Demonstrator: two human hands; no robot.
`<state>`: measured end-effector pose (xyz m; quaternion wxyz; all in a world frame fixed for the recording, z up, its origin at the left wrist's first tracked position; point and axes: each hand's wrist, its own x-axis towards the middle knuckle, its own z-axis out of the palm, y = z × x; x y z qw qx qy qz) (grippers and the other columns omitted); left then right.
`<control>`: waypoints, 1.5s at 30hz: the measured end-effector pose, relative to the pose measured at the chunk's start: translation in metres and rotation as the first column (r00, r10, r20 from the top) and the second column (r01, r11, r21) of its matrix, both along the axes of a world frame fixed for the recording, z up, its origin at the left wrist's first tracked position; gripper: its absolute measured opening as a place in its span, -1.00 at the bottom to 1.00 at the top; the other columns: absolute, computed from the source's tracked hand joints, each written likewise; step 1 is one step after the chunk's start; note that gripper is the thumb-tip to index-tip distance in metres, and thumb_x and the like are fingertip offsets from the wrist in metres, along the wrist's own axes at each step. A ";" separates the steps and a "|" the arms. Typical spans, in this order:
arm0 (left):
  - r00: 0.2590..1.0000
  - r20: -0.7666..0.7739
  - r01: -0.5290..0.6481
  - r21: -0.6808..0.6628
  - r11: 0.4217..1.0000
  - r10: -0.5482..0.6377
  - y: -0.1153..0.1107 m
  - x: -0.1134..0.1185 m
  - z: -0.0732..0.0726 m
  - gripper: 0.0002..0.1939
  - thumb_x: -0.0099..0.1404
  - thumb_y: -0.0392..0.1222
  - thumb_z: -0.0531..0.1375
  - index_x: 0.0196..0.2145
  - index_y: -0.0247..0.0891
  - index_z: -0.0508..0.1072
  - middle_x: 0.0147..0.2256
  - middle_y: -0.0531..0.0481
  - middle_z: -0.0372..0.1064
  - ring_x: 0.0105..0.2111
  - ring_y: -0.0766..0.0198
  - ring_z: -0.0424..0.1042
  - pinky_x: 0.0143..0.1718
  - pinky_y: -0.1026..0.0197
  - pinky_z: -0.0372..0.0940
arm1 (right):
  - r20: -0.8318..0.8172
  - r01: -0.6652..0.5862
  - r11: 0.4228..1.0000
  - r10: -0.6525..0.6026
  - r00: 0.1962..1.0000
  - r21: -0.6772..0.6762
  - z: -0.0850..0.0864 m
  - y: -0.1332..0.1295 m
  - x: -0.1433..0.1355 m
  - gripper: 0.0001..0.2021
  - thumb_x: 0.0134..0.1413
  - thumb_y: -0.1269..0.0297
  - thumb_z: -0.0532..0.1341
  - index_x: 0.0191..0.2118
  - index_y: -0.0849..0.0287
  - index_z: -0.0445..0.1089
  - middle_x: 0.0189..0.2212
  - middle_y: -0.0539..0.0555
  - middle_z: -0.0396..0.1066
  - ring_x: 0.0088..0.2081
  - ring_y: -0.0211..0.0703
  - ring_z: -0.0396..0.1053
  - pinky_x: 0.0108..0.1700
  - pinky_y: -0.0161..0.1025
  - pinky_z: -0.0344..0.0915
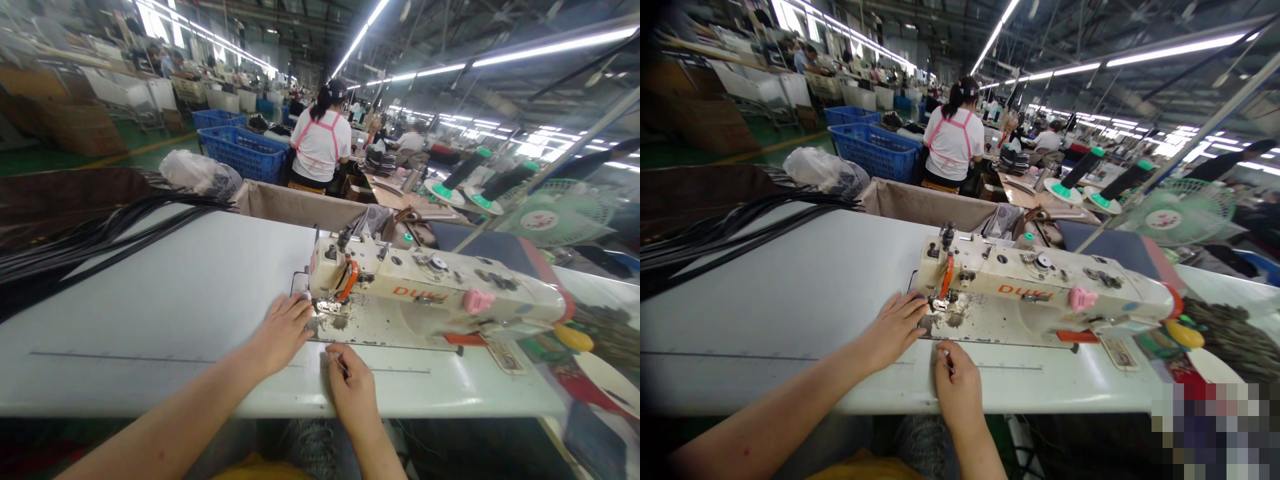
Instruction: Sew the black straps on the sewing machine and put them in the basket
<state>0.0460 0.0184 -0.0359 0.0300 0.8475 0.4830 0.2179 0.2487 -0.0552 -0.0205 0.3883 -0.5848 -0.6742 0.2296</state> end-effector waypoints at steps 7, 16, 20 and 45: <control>0.995 0.090 0.051 -0.064 0.997 -0.045 0.017 -0.012 0.004 -0.65 0.44 -0.15 0.18 0.14 -0.08 0.51 0.23 -0.11 0.40 0.31 -0.07 0.26 0.34 -0.27 0.16 | 0.012 -0.017 0.999 0.018 1.000 -0.029 0.002 -0.001 0.000 -0.77 0.33 0.25 0.12 -0.15 0.09 0.54 -0.33 0.02 0.58 -0.37 -0.17 0.46 -0.26 -0.28 0.35; 0.963 0.228 0.178 -0.124 0.976 -0.146 0.093 -0.011 0.001 -0.67 0.42 -0.24 0.13 0.05 -0.16 0.59 0.21 -0.13 0.42 0.17 0.02 0.43 0.27 -0.04 0.33 | 0.004 0.001 1.000 -0.002 1.000 0.023 0.005 -0.004 -0.001 -0.79 0.30 0.26 0.12 -0.18 0.10 0.53 -0.38 0.01 0.56 -0.42 -0.19 0.42 -0.28 -0.29 0.35; 0.953 0.222 0.238 -0.128 0.963 -0.206 0.108 -0.008 0.006 -0.64 0.44 -0.13 0.16 0.14 -0.10 0.54 0.26 -0.06 0.39 0.27 0.02 0.34 0.36 -0.03 0.20 | 0.008 0.007 1.000 -0.007 1.000 0.028 0.008 -0.005 -0.002 -0.79 0.31 0.25 0.12 -0.19 0.09 0.52 -0.39 0.00 0.56 -0.44 -0.20 0.40 -0.29 -0.29 0.35; 0.980 0.185 0.105 -0.156 0.982 -0.075 0.093 -0.030 0.010 -0.91 0.28 -0.13 0.34 -0.31 -0.07 0.69 -0.20 0.03 0.65 -0.17 0.11 0.54 0.01 0.03 0.34 | 0.031 0.007 0.998 -0.008 0.999 0.064 0.006 -0.007 -0.003 -0.80 0.27 0.32 0.13 -0.16 0.07 0.52 -0.44 -0.01 0.49 -0.42 -0.17 0.43 -0.32 -0.27 0.35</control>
